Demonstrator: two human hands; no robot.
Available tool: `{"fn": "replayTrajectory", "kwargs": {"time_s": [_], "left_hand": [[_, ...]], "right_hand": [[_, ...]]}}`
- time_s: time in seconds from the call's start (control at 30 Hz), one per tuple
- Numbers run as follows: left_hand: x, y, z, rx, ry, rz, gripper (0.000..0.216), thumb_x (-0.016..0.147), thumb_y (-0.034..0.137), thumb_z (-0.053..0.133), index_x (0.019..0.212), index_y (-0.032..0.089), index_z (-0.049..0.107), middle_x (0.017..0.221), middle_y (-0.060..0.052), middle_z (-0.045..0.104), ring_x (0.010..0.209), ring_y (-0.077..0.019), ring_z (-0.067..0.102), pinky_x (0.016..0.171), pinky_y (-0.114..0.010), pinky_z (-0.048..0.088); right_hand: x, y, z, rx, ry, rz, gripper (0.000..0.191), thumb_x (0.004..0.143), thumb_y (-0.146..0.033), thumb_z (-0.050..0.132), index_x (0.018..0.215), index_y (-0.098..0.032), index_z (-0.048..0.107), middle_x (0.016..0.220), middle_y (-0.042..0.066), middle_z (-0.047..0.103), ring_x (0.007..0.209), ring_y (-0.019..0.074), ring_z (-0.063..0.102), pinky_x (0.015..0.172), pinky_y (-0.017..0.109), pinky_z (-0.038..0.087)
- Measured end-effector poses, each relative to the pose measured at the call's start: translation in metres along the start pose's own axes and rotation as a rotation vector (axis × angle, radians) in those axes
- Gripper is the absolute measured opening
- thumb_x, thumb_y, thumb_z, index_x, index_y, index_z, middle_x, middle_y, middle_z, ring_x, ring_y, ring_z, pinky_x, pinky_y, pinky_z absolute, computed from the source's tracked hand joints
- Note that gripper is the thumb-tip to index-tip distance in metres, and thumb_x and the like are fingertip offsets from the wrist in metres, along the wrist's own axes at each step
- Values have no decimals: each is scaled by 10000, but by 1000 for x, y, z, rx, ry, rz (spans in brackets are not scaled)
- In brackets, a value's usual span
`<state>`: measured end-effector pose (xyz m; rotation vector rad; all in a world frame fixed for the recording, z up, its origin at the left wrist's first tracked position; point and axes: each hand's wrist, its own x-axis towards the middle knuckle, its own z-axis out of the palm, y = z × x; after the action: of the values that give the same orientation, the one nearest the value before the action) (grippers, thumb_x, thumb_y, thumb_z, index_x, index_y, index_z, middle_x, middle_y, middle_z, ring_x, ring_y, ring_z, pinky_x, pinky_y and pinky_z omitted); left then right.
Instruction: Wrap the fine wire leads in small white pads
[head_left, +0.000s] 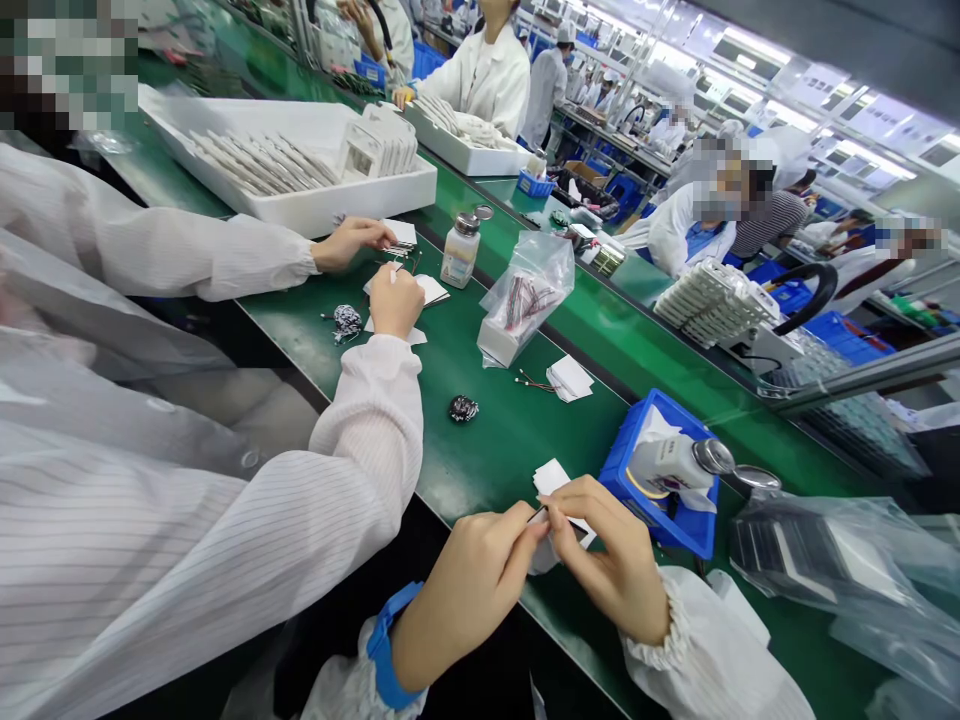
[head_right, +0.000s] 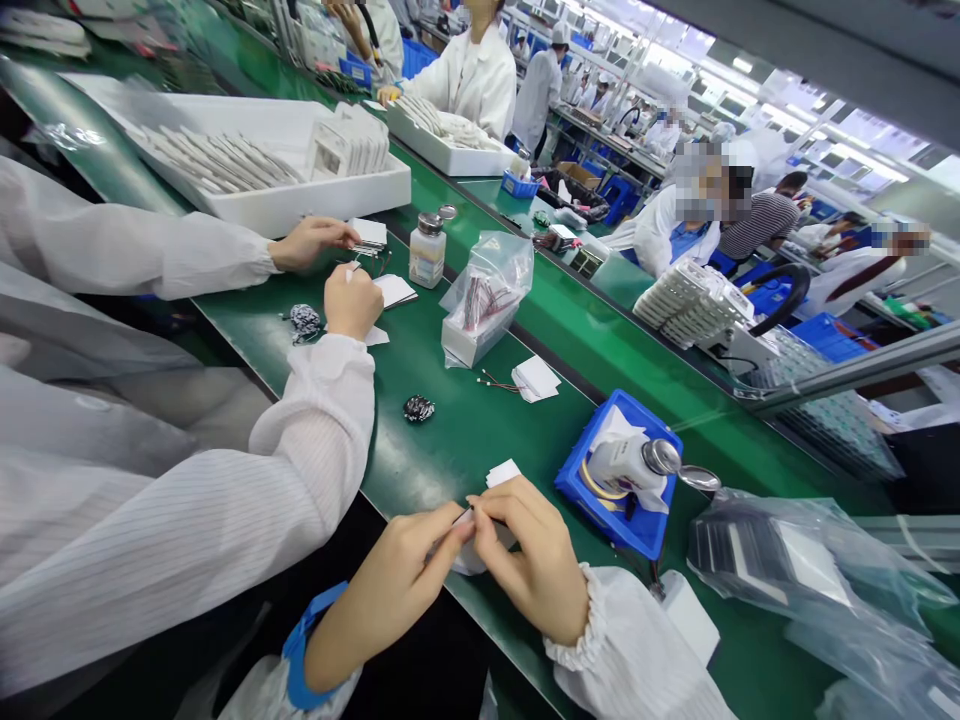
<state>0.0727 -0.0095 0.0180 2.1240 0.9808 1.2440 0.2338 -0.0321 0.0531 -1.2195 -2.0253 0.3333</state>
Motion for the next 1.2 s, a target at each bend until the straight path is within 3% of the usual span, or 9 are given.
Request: {"fn": "replayTrajectory", "kwargs": {"time_s": [0.13, 0.3, 0.63, 0.77, 0.9, 1.07, 1.2], "left_hand": [[-1, 1, 1, -31, -16, -33, 327, 1001, 294, 458, 708, 220, 585, 524, 69, 547, 395, -76, 584, 398, -162, 430], [-4, 4, 7, -6, -3, -46, 315, 998, 244, 434, 714, 224, 571, 554, 50, 565, 433, -99, 608, 421, -191, 464], [-5, 2, 9, -20, -89, -125, 302, 999, 239, 406, 728, 221, 539, 559, 58, 562, 437, -80, 590, 448, -173, 440], [-6, 3, 6, -13, -84, -146, 309, 1003, 245, 391, 725, 218, 525, 579, 51, 563, 464, -85, 603, 470, -172, 439], [-8, 6, 11, 2, -55, -129, 276, 998, 198, 387, 753, 217, 514, 599, 33, 574, 504, -117, 613, 493, -203, 442], [-10, 7, 21, 0, -44, -109, 278, 1009, 157, 339, 775, 210, 481, 591, 23, 578, 494, -138, 570, 494, -250, 389], [-9, 6, 21, -79, -49, -136, 269, 1027, 196, 349, 788, 209, 471, 601, 34, 567, 503, -123, 559, 506, -239, 367]], "right_hand": [[1, 4, -6, -48, -57, -67, 228, 898, -35, 578, 1081, -164, 618, 940, 76, 693, 859, 169, 645, 725, 312, 539], [-8, 9, 0, -182, -6, -139, 301, 865, -21, 620, 1135, -153, 611, 925, 86, 688, 841, 187, 626, 706, 340, 524], [-3, 1, 4, -18, 75, 46, 181, 905, -55, 571, 1004, -188, 645, 879, 45, 697, 787, 149, 647, 689, 290, 536], [-1, 3, 1, -17, 16, 8, 240, 909, -53, 571, 1083, -204, 642, 943, 52, 716, 858, 168, 667, 746, 316, 542], [-5, 6, 6, -98, 55, -46, 247, 899, -43, 574, 1093, -186, 630, 918, 60, 706, 825, 172, 651, 718, 329, 522], [-8, 4, 14, -105, 173, -6, 187, 896, -56, 569, 1012, -185, 639, 834, 45, 679, 743, 165, 624, 650, 311, 510], [-5, 0, 12, -44, 159, 66, 174, 928, -82, 531, 1001, -195, 642, 830, 44, 682, 741, 164, 628, 647, 307, 519]]}}
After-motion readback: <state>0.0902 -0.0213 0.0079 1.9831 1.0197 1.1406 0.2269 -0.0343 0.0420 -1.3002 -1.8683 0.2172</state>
